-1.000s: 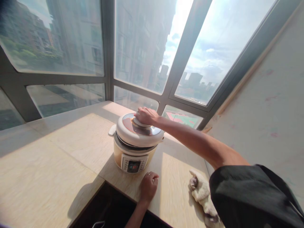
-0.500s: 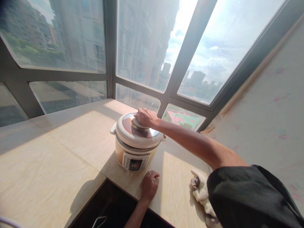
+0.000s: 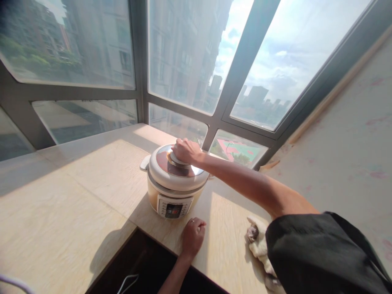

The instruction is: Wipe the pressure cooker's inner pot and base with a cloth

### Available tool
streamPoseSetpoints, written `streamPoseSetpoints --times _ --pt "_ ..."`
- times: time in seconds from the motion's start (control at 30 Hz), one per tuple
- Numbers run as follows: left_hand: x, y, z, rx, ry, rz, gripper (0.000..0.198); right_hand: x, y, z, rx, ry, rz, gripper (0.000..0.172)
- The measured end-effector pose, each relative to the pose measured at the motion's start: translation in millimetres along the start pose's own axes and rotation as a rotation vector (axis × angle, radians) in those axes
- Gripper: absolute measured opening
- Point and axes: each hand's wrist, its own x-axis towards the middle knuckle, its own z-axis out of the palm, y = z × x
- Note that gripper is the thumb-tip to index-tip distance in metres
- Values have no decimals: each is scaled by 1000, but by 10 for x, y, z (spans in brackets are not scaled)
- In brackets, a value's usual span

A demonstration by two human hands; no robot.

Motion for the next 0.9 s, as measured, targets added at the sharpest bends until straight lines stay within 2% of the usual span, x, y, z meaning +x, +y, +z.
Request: streamPoseSetpoints --times 0.3,0.53,0.9 --pt "-4 -20 -4 -9 1 16 25 -44 -65 69 6 -5 -18 47" --pt "-14 -27 -6 -4 12 30 26 -47 -45 82 61 -10 -11 53" --pt "-13 -72 38 -7 60 54 26 -90 -27 110 38 56 -52 48"
